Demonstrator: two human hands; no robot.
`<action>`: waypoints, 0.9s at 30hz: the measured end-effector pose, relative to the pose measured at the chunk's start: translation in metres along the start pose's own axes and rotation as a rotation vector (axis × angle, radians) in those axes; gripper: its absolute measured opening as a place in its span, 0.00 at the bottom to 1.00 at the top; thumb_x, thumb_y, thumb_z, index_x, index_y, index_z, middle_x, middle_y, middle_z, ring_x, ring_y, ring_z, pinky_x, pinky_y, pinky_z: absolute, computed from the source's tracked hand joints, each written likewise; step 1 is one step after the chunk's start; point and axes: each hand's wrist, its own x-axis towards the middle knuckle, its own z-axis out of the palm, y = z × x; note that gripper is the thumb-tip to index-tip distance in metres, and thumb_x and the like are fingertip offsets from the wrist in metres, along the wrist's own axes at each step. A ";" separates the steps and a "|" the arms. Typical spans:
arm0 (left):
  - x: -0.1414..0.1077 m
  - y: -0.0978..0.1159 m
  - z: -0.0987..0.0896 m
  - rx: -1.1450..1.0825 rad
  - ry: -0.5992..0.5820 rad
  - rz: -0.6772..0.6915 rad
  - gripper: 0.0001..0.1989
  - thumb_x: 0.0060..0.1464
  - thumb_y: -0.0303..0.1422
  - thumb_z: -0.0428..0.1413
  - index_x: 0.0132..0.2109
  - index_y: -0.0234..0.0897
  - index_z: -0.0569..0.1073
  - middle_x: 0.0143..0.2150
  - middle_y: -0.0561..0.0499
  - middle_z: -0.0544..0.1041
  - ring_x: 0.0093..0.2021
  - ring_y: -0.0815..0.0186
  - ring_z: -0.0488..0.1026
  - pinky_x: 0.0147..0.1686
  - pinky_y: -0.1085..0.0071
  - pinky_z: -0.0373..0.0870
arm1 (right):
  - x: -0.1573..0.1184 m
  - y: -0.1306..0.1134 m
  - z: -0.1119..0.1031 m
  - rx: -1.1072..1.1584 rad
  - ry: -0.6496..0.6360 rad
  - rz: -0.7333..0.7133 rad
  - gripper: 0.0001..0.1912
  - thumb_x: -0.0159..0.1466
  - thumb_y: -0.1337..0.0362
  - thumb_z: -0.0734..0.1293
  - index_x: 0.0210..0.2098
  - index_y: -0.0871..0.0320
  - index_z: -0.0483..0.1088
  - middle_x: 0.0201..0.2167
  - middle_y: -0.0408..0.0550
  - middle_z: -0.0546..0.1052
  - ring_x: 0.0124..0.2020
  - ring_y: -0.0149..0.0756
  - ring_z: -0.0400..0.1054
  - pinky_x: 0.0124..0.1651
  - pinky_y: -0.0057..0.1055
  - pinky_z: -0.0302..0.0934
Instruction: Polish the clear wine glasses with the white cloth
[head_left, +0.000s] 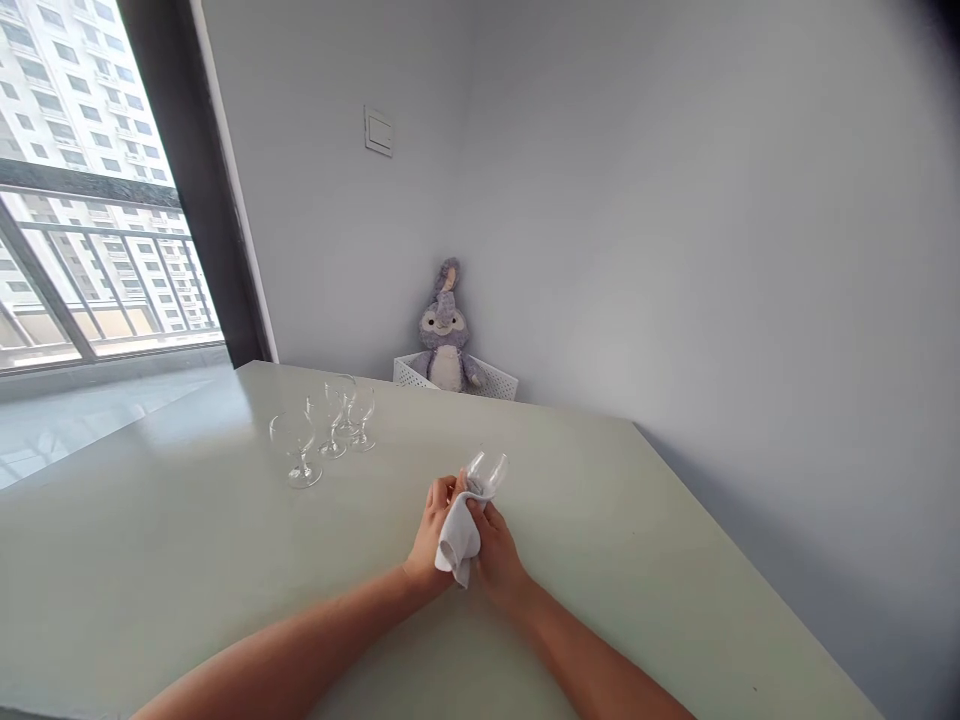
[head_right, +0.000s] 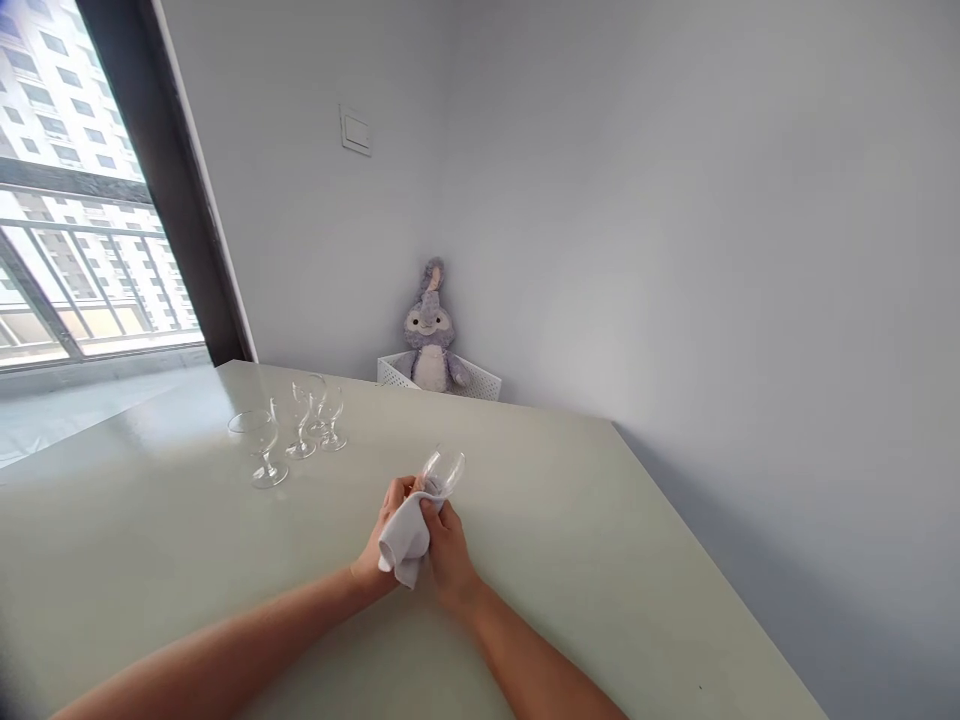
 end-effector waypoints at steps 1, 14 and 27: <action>-0.001 0.001 -0.002 0.071 -0.005 0.085 0.15 0.49 0.30 0.51 0.46 0.41 0.68 0.44 0.46 0.66 0.44 0.60 0.64 0.44 0.63 0.64 | 0.002 0.000 -0.002 0.009 0.005 0.006 0.18 0.53 0.50 0.66 0.37 0.57 0.69 0.28 0.45 0.73 0.30 0.35 0.65 0.32 0.29 0.59; 0.026 -0.005 -0.029 -0.905 -0.338 -0.367 0.25 0.46 0.39 0.58 0.51 0.35 0.65 0.47 0.43 0.72 0.45 0.58 0.70 0.44 0.64 0.65 | 0.002 -0.025 -0.013 -0.106 -0.265 0.041 0.18 0.56 0.51 0.64 0.36 0.60 0.70 0.26 0.44 0.70 0.27 0.31 0.60 0.29 0.27 0.54; 0.022 0.001 -0.028 -0.813 0.117 -0.260 0.24 0.49 0.40 0.55 0.52 0.41 0.57 0.43 0.46 0.74 0.34 0.69 0.70 0.45 0.62 0.64 | 0.019 -0.012 -0.027 -0.107 -0.099 -0.030 0.16 0.55 0.50 0.64 0.30 0.58 0.67 0.24 0.43 0.68 0.27 0.32 0.60 0.31 0.28 0.54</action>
